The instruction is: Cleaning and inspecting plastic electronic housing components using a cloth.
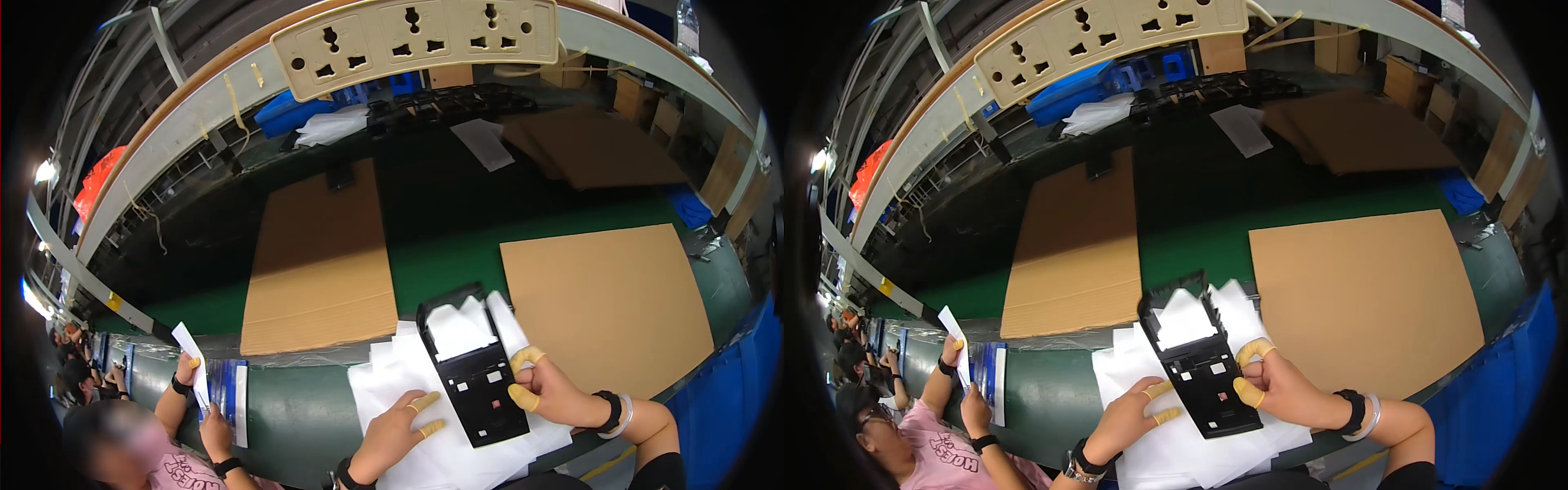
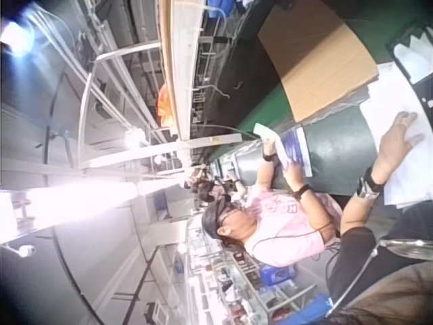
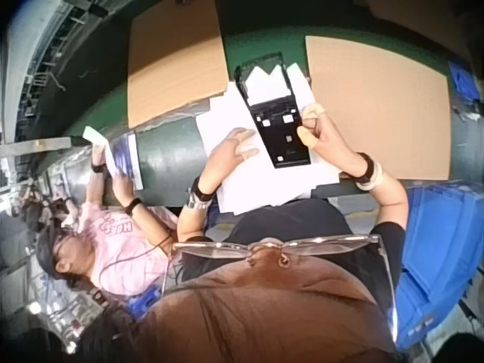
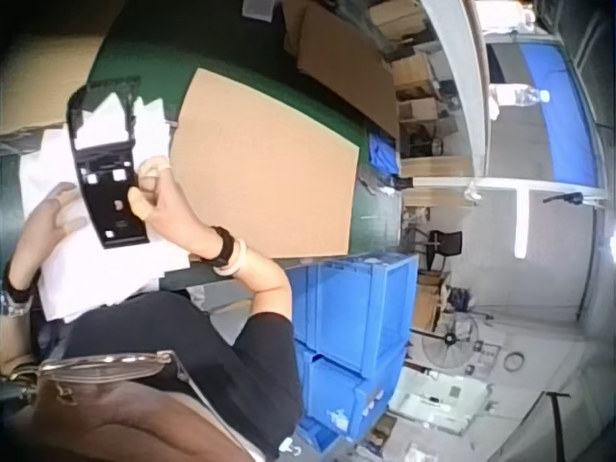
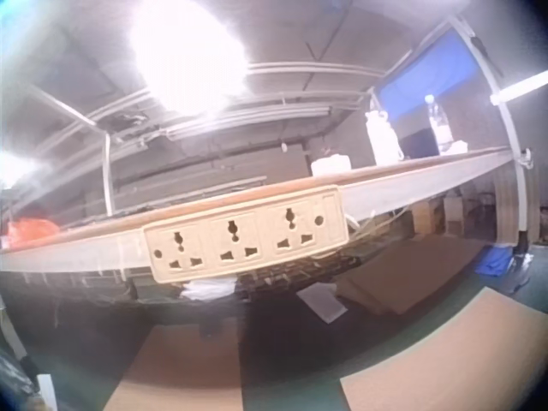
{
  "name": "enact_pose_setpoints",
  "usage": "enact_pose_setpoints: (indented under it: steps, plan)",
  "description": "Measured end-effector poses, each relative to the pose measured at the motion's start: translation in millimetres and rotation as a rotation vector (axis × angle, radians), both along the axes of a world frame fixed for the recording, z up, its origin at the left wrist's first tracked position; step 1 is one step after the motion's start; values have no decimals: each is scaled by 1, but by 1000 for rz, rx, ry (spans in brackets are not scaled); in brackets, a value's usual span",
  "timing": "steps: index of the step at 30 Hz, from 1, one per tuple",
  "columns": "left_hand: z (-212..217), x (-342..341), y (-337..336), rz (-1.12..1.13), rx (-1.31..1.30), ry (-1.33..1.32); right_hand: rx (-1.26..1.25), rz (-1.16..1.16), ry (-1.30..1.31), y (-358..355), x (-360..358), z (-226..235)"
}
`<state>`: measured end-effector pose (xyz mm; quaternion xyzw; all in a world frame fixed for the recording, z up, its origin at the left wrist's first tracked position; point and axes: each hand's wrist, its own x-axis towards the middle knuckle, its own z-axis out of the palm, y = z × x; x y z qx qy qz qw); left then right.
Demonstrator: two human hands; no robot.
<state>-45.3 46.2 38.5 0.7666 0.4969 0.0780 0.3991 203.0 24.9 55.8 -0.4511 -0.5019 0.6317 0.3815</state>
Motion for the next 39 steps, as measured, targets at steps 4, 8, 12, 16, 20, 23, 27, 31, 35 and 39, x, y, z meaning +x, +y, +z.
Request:
enact_pose_setpoints:
  steps: [4, 8, 12, 16, 20, 23, 27, 31, 35, 39]
  plan:
    - [-8, 7, -8, -106, 201, 270, 218, -102, 64, -16, 12, 9]
    - [-5, 21, -18, -110, 464, 331, 163, -124, 166, -22, 17, 28]
    - [-5, 28, -24, -72, 460, 344, 163, -193, 213, -24, 25, 40]
    - [-25, 22, -37, -31, 569, 218, 218, -219, 198, -33, 39, 47]
    - [-34, 18, -37, -92, 605, 220, 293, -229, 212, -47, 51, 49]
    - [-27, 23, -40, -113, 679, 234, 354, -244, 271, -62, 53, 60]
    - [-16, 32, -42, -207, 527, 588, 423, -223, 349, -83, 60, 64]
    - [-28, 37, -42, -194, 599, 563, 414, -247, 364, -96, 64, 75]
    - [-56, 34, -41, -182, 897, 393, 391, -266, 342, -106, 70, 80]
    - [-66, 37, -44, -170, 1073, 388, 407, -309, 301, -115, 78, 81]
